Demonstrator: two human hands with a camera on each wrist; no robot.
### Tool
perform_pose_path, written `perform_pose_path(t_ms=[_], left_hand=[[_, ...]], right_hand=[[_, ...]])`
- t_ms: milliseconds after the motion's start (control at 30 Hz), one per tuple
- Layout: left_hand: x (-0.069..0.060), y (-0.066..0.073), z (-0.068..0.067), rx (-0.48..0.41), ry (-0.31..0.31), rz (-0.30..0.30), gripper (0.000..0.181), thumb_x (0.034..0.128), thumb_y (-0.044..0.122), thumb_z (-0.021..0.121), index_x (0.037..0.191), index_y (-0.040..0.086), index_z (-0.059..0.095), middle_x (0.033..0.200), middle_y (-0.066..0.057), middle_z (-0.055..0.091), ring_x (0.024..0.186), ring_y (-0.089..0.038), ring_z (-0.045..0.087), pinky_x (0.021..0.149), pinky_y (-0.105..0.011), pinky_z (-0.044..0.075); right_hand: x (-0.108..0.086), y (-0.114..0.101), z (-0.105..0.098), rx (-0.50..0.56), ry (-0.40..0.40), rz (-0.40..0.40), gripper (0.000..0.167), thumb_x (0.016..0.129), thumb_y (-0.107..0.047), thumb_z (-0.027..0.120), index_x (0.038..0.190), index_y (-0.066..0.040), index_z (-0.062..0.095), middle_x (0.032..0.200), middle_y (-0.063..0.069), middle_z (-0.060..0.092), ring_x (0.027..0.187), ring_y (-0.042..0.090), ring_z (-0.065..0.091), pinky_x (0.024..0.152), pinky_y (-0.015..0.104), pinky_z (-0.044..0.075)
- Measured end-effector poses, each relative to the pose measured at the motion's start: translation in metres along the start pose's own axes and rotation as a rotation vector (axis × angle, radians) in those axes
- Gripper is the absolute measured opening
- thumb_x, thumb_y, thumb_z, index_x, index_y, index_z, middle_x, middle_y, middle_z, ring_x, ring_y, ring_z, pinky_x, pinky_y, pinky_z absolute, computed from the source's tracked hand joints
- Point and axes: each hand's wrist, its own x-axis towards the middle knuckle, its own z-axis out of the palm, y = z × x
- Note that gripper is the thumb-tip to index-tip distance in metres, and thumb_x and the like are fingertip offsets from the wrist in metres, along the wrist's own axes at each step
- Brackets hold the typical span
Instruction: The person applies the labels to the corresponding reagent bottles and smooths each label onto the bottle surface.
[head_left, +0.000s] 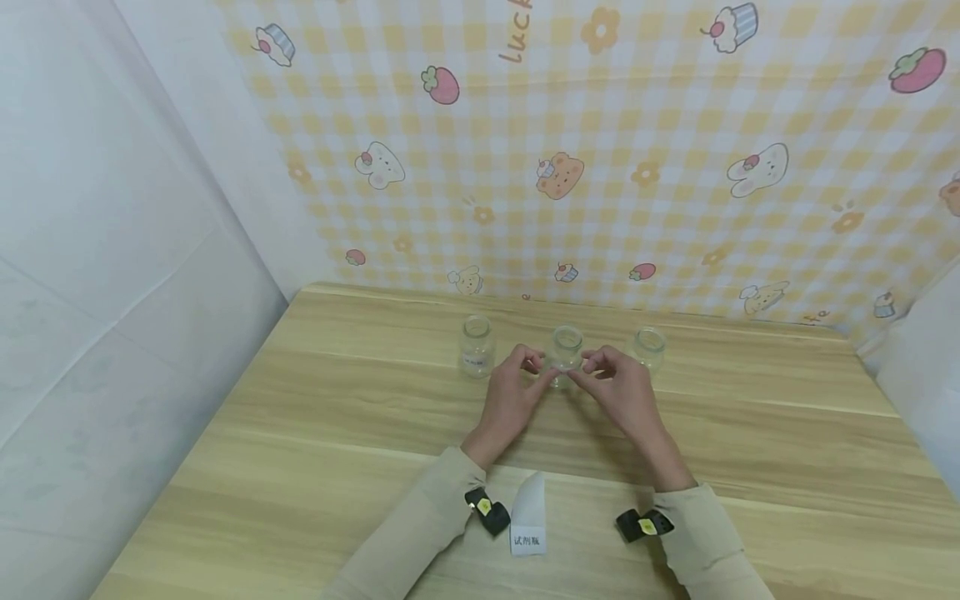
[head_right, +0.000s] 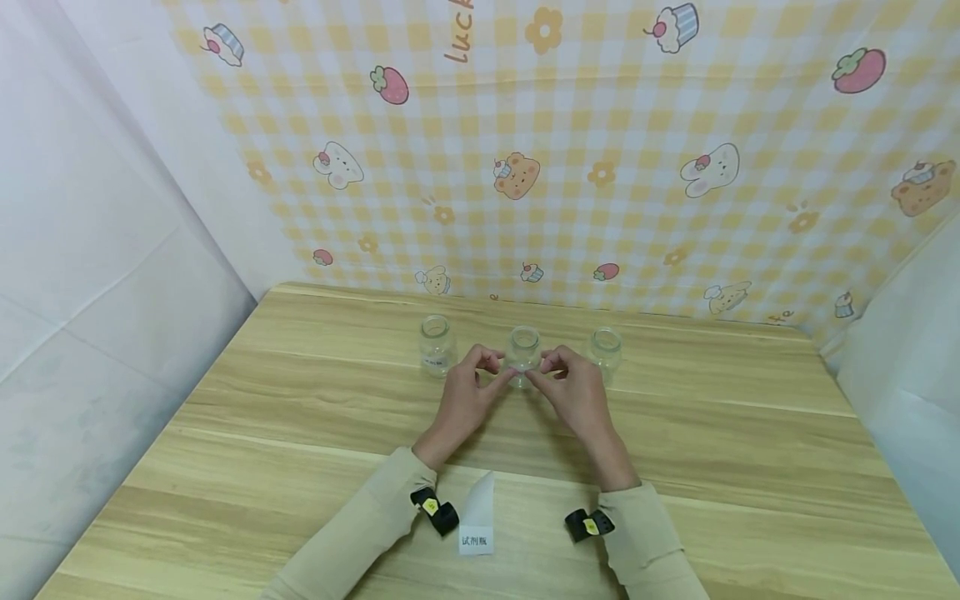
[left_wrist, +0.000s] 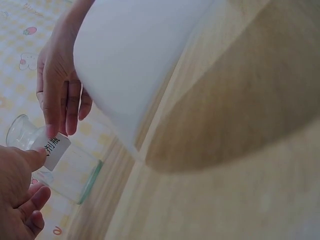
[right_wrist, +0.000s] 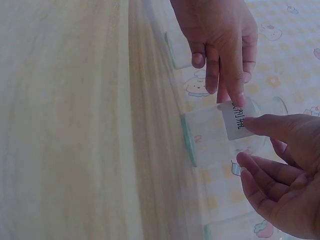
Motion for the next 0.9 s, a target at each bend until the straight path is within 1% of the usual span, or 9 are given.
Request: perform_pose_path(t_ms=[200, 367, 567, 733, 900], left_hand=[[-0.0012, 0.0013, -0.0009, -0.004, -0.003, 0.007, 0.023, 0.0975, 0.021, 0.074, 0.096, 0.009, 0.055, 0.121, -0.011, 0.074, 0.098, -0.025, 0.069, 0.086, -0.043, 0.057], [-0.0017, 0.0009, -0.0011, -0.011, 0.001, 0.008, 0.022, 0.0972, 0.02, 0.074, 0.097, 0.008, 0.055, 0.121, -0.01, 0.074, 0.096, -0.024, 0.068, 0.083, -0.044, 0.057], [-0.0015, 0.0006, -0.0014, 0.0, 0.01, 0.034, 0.022, 0.0968, 0.019, 0.074, 0.097, 0.008, 0.055, 0.12, -0.01, 0.074, 0.093, -0.025, 0.069, 0.08, -0.043, 0.057], [-0.0008, -0.0005, -0.0011, -0.003, 0.004, 0.031, 0.022, 0.0968, 0.019, 0.074, 0.097, 0.008, 0.055, 0.12, -0.011, 0.074, 0.093, -0.024, 0.069, 0.08, -0.044, 0.057], [-0.0003, -0.0007, -0.0011, -0.007, 0.003, 0.043, 0.021, 0.0972, 0.017, 0.074, 0.097, 0.007, 0.055, 0.119, -0.012, 0.074, 0.092, -0.024, 0.069, 0.079, -0.043, 0.057]], right_hand=[[-0.0007, -0.0005, -0.0003, 0.004, 0.003, 0.006, 0.023, 0.088, -0.009, 0.083, 0.081, -0.004, 0.062, 0.114, 0.021, 0.075, 0.099, 0.035, 0.073, 0.083, 0.047, 0.061], [0.0, 0.0006, 0.0002, -0.007, 0.002, 0.003, 0.023, 0.089, -0.009, 0.083, 0.08, -0.004, 0.062, 0.114, 0.021, 0.075, 0.101, 0.036, 0.073, 0.084, 0.048, 0.06], [0.0002, 0.0007, 0.0, -0.02, 0.0, -0.009, 0.024, 0.089, -0.009, 0.083, 0.079, -0.004, 0.062, 0.113, 0.021, 0.075, 0.098, 0.036, 0.074, 0.082, 0.047, 0.061], [0.0001, 0.001, -0.0004, -0.035, 0.002, -0.015, 0.025, 0.088, -0.009, 0.083, 0.078, -0.005, 0.061, 0.112, 0.021, 0.075, 0.096, 0.036, 0.074, 0.081, 0.047, 0.061], [0.0001, 0.0015, -0.0005, -0.039, 0.002, -0.02, 0.024, 0.088, -0.009, 0.083, 0.078, -0.005, 0.061, 0.111, 0.021, 0.075, 0.095, 0.036, 0.074, 0.081, 0.047, 0.061]])
